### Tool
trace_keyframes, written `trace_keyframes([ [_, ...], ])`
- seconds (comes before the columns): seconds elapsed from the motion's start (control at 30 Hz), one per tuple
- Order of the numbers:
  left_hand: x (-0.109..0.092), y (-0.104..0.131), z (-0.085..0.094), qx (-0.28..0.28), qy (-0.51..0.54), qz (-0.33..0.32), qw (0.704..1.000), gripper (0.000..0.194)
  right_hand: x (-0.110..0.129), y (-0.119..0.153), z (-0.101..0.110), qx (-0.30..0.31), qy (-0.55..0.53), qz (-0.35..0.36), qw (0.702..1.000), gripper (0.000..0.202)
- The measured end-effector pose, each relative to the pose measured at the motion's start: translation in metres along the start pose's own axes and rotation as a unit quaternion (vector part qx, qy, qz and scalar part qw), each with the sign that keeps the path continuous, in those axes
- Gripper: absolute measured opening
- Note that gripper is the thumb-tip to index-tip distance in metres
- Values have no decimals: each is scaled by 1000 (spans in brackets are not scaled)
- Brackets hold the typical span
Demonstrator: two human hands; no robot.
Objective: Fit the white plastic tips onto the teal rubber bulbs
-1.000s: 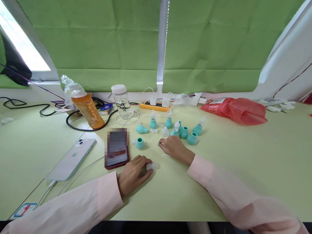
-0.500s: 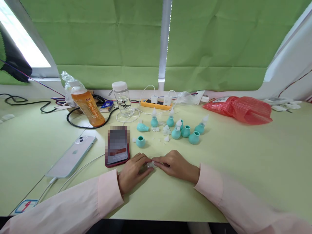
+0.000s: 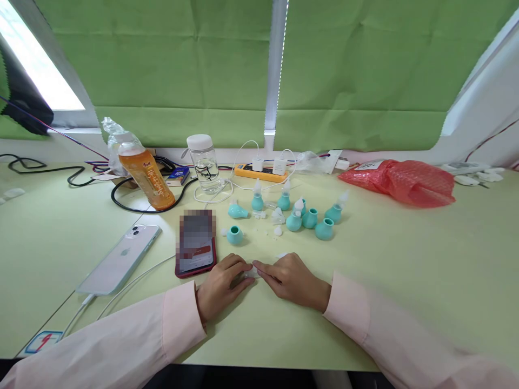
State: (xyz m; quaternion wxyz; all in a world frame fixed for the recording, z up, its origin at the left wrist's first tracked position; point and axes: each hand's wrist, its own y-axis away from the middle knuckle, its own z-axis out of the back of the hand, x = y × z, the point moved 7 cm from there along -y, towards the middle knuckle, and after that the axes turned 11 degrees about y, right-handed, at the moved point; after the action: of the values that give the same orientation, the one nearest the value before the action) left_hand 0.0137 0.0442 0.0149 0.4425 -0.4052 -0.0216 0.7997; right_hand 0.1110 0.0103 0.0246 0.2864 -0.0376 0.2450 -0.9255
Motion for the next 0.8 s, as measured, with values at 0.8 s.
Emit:
trace_keyframes([
  [0.8,0,2,-1,-6,-10,-10,1000,12,23,1,9,-58,203,107,972,20],
])
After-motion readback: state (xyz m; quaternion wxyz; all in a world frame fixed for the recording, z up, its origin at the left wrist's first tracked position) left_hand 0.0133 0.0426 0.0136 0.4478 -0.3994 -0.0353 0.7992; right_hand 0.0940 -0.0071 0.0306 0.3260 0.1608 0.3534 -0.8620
